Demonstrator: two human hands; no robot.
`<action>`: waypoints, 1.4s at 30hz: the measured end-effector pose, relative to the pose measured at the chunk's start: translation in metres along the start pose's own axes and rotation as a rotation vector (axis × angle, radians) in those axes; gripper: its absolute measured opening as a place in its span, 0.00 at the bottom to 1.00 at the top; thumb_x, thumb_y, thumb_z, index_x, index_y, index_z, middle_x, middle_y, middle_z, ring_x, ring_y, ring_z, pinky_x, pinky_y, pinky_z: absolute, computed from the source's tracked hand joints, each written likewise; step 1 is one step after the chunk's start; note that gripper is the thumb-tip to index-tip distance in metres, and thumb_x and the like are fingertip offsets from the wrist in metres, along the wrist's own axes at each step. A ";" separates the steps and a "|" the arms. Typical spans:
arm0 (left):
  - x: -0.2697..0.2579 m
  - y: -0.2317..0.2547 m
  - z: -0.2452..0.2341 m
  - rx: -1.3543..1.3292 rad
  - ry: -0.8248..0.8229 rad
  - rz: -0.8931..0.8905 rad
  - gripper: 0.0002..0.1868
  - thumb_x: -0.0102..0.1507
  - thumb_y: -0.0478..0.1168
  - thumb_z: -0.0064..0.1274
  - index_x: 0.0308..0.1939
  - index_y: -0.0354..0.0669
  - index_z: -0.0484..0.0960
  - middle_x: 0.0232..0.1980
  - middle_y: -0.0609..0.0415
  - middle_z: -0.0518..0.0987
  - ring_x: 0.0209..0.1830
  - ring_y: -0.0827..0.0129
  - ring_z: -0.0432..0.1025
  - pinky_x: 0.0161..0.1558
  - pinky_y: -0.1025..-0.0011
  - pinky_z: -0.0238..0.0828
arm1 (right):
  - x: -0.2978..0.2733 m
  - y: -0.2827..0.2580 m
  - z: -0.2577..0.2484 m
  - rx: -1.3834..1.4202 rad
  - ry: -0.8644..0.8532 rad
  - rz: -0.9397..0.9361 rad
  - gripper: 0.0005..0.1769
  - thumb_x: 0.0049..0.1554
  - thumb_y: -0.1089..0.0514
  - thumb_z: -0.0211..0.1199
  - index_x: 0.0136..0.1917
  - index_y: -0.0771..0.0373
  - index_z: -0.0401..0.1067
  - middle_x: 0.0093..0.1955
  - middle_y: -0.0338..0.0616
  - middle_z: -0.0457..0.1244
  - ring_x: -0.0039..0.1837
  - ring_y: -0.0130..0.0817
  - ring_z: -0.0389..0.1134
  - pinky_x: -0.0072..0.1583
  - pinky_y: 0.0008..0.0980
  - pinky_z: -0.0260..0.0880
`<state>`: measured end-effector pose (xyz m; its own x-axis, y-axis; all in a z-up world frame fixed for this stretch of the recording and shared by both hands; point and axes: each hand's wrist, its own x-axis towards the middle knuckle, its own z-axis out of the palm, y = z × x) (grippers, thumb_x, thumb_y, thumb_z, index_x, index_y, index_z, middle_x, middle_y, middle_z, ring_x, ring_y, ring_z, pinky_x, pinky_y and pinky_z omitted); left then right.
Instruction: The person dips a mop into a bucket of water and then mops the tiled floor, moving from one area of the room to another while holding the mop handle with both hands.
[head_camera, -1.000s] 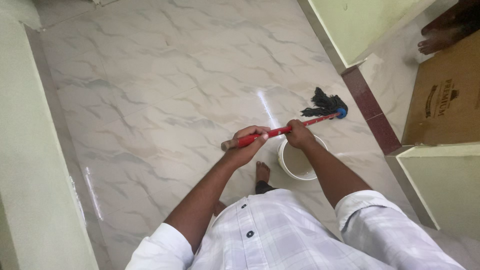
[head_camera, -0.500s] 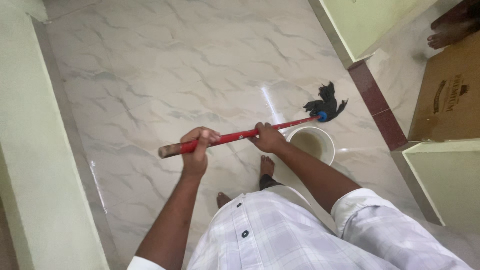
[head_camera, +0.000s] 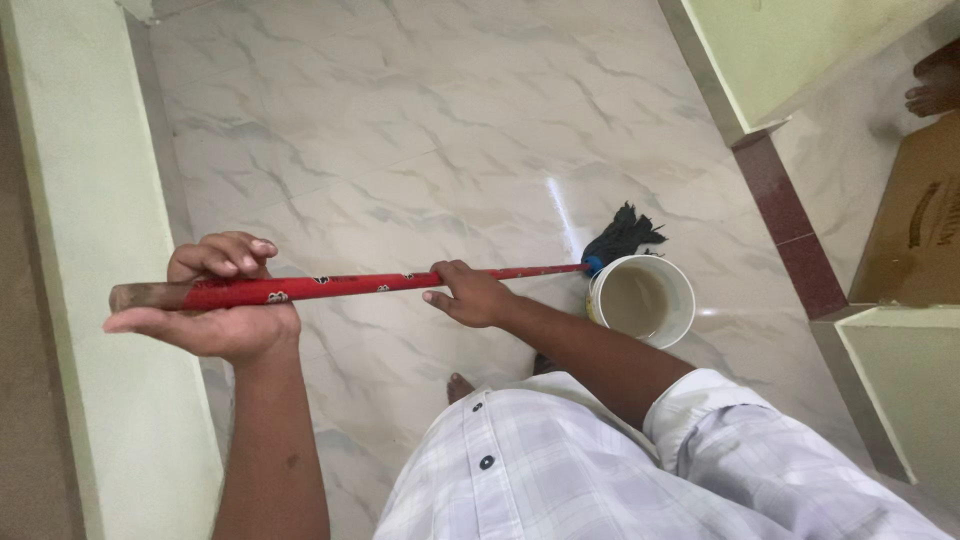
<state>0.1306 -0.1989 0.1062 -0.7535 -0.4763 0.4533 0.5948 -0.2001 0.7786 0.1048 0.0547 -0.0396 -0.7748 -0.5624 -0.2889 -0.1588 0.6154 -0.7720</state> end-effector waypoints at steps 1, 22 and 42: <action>0.001 0.001 -0.005 0.010 0.044 -0.012 0.44 0.61 0.83 0.25 0.26 0.45 0.67 0.22 0.51 0.68 0.23 0.61 0.68 0.36 0.63 0.75 | 0.003 0.002 0.005 0.001 0.017 -0.047 0.31 0.62 0.37 0.54 0.68 0.59 0.62 0.65 0.54 0.60 0.61 0.53 0.67 0.59 0.50 0.68; 0.006 -0.066 0.037 0.261 0.066 -0.002 0.26 0.75 0.61 0.39 0.33 0.46 0.62 0.27 0.56 0.66 0.27 0.71 0.64 0.33 0.68 0.70 | 0.011 0.035 -0.036 -0.143 0.088 0.088 0.27 0.63 0.37 0.55 0.64 0.58 0.64 0.62 0.51 0.64 0.61 0.50 0.68 0.59 0.50 0.68; -0.145 -0.186 0.117 0.360 -0.781 -0.722 0.21 0.72 0.51 0.51 0.57 0.38 0.84 0.47 0.55 0.83 0.49 0.76 0.72 0.53 0.76 0.69 | -0.049 0.235 -0.081 -0.247 0.171 0.723 0.41 0.52 0.33 0.68 0.67 0.63 0.65 0.64 0.66 0.62 0.69 0.59 0.63 0.68 0.49 0.66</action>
<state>0.0964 0.0075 -0.0535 -0.9331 0.3435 -0.1060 -0.0731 0.1075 0.9915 0.0561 0.2716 -0.1617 -0.8179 0.1055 -0.5656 0.3053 0.9128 -0.2713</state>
